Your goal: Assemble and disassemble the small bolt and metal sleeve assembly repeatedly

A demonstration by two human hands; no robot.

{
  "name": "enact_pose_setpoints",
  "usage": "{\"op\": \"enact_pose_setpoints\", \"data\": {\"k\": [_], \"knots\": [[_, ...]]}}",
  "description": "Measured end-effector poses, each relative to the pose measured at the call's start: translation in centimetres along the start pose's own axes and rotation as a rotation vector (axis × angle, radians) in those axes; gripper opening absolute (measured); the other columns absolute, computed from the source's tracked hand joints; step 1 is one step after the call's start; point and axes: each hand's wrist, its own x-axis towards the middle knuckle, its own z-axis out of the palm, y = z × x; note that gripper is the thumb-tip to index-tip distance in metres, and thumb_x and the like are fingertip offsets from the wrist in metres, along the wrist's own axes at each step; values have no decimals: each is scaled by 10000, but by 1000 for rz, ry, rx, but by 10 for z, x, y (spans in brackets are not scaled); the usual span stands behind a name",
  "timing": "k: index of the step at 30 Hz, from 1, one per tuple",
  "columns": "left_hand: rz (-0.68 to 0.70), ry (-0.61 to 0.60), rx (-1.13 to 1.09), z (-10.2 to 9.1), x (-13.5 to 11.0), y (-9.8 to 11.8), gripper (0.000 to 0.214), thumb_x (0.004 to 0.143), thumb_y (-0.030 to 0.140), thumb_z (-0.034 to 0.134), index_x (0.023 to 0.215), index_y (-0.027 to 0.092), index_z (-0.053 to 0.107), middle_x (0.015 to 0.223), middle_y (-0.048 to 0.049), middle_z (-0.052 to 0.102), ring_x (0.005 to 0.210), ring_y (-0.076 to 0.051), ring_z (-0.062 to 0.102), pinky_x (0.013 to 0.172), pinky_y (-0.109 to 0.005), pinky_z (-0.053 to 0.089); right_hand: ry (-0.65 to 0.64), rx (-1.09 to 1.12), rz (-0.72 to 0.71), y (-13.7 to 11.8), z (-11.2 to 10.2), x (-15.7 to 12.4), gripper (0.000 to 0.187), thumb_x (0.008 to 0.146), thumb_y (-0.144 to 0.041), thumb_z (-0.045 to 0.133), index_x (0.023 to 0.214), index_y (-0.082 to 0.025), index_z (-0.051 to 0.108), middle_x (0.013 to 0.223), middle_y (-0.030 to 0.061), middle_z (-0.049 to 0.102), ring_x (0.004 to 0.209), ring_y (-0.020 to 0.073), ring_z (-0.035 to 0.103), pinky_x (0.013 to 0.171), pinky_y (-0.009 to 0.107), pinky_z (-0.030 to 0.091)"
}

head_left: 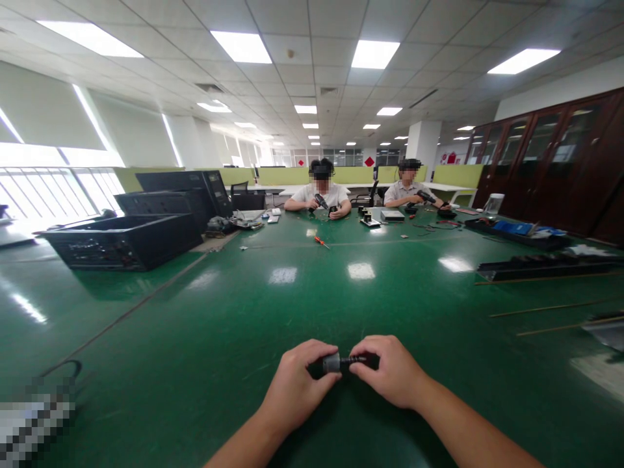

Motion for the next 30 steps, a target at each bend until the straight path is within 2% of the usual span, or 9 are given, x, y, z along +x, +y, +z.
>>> {"op": "enact_pose_setpoints", "data": {"k": [30], "knots": [[-5,18,18,-3,0,-1,300,709,102,767,972,244,739,911,-2,739,852,-182,682,799,-295,527,2,-30,6,2,-3,0,78,814,-233,686,867,-230,744,791,-10,707,727,157,626,709,268,437]]}}
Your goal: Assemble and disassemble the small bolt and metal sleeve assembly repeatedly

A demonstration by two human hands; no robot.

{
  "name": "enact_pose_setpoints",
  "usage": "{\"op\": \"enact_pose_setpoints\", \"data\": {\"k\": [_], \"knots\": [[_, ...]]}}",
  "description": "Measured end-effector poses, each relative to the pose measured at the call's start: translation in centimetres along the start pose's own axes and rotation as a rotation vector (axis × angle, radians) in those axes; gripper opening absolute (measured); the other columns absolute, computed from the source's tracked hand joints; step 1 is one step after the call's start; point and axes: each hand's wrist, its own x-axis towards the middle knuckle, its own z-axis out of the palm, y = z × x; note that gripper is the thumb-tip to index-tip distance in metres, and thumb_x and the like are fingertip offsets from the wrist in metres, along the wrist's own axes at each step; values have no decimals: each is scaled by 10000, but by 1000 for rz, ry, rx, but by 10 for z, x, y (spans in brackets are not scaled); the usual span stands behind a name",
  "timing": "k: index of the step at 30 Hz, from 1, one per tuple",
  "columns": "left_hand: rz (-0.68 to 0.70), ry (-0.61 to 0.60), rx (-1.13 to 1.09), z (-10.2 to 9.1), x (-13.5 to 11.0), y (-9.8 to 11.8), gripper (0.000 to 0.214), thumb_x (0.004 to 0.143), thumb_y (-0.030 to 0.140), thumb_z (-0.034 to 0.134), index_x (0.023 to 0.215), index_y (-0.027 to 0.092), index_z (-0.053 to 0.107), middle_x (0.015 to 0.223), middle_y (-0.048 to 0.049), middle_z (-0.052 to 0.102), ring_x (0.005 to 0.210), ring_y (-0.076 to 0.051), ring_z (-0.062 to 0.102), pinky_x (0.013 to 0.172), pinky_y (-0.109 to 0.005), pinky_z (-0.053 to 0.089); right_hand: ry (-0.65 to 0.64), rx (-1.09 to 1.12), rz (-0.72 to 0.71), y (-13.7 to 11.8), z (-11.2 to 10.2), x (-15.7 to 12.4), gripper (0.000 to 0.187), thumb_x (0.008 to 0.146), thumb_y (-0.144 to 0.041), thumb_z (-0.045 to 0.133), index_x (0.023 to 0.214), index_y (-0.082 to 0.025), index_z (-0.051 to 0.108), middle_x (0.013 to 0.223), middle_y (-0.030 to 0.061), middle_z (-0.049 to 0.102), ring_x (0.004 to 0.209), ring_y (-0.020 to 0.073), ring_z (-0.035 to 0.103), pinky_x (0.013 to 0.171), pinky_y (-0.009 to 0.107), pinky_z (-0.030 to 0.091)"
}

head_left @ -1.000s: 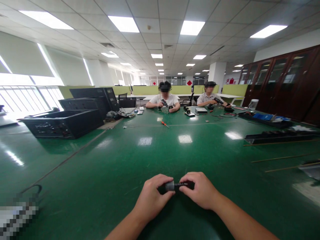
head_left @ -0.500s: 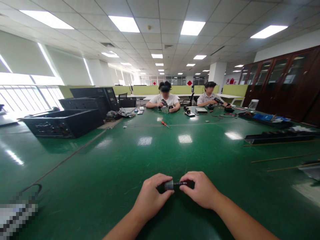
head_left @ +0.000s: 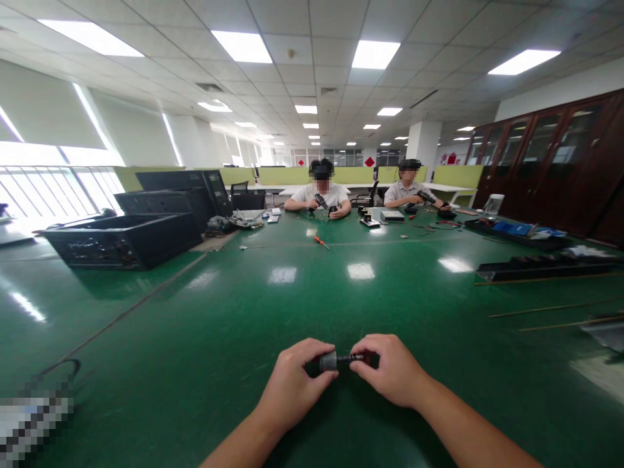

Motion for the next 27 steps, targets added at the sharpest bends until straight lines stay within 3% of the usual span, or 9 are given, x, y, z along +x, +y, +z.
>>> {"op": "enact_pose_setpoints", "data": {"k": [27], "knots": [[17,11,18,-3,0,-4,287,717,118,763,974,242,734,911,-1,743,849,-187,686,799,-297,533,-11,-15,19,-1,-2,0,81,819,-232,678,866,-217,741,773,2,702,713,164,625,688,273,431]]}}
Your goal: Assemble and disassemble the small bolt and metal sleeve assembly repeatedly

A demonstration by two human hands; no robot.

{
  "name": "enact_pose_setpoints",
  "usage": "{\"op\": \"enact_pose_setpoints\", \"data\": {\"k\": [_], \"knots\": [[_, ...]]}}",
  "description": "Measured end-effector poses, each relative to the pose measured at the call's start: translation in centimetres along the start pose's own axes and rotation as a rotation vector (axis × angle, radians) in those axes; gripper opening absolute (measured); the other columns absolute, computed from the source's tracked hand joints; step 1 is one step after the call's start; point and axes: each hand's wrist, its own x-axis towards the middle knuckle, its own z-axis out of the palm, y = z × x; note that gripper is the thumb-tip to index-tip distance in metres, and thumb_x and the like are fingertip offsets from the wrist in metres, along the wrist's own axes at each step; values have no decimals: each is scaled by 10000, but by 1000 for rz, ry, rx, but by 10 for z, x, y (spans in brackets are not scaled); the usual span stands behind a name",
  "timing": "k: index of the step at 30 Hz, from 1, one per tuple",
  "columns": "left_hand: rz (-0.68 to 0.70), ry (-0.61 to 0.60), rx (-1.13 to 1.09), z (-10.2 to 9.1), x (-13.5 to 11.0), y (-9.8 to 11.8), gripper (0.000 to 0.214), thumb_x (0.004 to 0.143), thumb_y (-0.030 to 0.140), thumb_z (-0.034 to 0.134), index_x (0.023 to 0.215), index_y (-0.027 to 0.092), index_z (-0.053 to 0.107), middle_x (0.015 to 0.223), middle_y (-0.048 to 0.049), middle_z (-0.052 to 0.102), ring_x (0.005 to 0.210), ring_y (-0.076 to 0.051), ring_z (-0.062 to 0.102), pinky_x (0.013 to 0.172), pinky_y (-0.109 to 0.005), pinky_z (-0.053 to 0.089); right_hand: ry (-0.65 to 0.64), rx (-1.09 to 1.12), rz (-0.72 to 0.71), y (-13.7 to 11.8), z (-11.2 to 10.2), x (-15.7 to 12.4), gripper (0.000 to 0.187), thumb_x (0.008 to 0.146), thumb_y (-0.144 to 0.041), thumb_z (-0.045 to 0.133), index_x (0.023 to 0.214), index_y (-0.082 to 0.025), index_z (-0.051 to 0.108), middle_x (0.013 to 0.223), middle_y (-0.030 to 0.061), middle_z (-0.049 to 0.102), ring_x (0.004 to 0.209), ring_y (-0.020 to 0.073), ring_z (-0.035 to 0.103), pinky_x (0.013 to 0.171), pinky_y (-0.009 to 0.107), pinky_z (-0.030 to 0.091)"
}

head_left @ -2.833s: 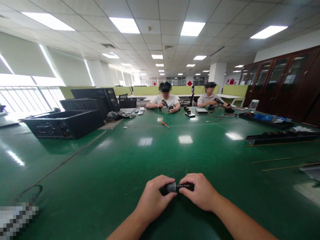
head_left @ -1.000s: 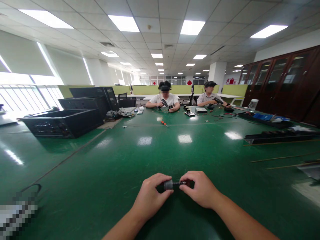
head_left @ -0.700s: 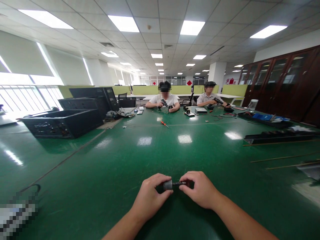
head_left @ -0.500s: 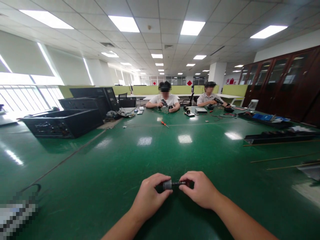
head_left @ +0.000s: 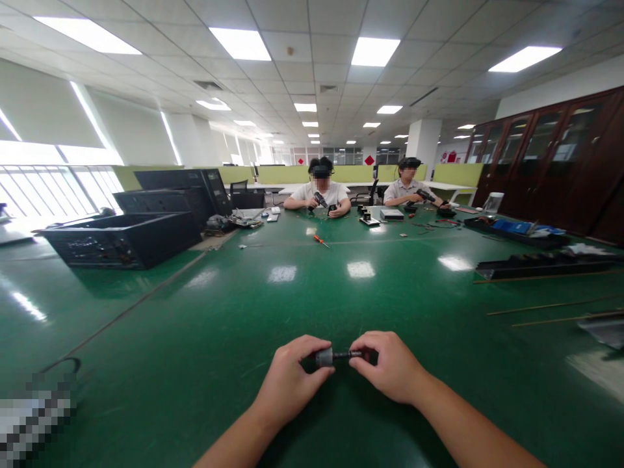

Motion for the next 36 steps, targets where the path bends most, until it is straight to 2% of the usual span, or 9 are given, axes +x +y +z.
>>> {"op": "enact_pose_setpoints", "data": {"k": [25,36], "knots": [[15,2,14,-1,1,0,270,716,143,740,971,231,738,910,-29,752,841,-205,692,792,-316,553,-13,1,4,1,0,1,82,816,-237,675,862,-216,739,781,6,713,721,169,641,699,278,449],[-8,-5,-4,-1,1,0,286,714,118,758,972,240,733,920,-7,744,863,-194,687,813,-310,534,-13,4,4,0,-2,-1,93,827,-252,668,875,-224,743,788,5,710,724,170,635,705,283,446]]}}
